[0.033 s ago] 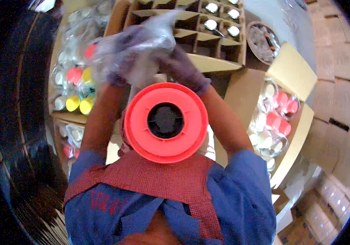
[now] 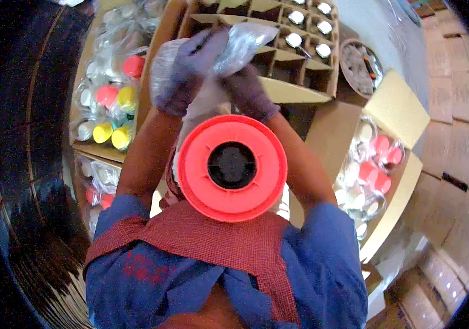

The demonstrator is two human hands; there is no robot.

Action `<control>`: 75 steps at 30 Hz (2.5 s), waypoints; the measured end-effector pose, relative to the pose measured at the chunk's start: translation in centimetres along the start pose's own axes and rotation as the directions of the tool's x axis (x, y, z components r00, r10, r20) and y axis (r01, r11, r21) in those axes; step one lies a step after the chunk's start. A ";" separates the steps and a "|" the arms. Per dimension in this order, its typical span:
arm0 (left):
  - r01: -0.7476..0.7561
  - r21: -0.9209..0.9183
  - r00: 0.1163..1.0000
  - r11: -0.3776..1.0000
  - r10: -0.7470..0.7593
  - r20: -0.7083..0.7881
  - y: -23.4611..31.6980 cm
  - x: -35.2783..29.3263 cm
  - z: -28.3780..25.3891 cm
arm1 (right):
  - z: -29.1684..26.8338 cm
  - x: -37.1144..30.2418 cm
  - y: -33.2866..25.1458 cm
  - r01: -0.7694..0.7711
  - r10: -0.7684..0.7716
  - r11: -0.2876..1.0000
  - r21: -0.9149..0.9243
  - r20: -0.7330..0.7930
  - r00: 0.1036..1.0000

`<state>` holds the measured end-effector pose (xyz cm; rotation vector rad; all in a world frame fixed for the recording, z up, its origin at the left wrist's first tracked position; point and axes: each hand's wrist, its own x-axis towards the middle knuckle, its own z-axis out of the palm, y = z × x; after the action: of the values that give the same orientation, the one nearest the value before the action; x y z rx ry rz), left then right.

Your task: The person assembles plastic containers by inserting metal components into the openings, securing them with red lids, and placing the finished units into cardboard boxes. The person handles multiple containers, lids, and metal parts throughout the process.

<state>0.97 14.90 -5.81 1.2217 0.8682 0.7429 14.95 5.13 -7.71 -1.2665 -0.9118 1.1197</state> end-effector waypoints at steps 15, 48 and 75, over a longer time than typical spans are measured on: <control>0.064 -0.312 0.996 0.948 -0.082 -0.044 1.0 -2.2 -1.5 | -13.9 2.3 3.9 -0.007 -0.074 0.947 -0.322 -0.239 0.968; -0.542 0.243 0.830 0.804 0.558 0.006 2.5 -15.8 -2.7 | -8.9 -15.3 -6.9 0.126 -0.136 0.990 0.064 0.181 0.974; -0.101 0.035 0.987 0.994 0.105 -0.122 -2.5 -17.8 -9.0 | 5.9 -14.8 -9.6 0.620 -0.212 0.351 -0.702 0.585 0.783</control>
<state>-15.52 3.36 -6.42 1.2640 0.9252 0.8995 6.90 -7.34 3.49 -1.4394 -2.2243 0.3925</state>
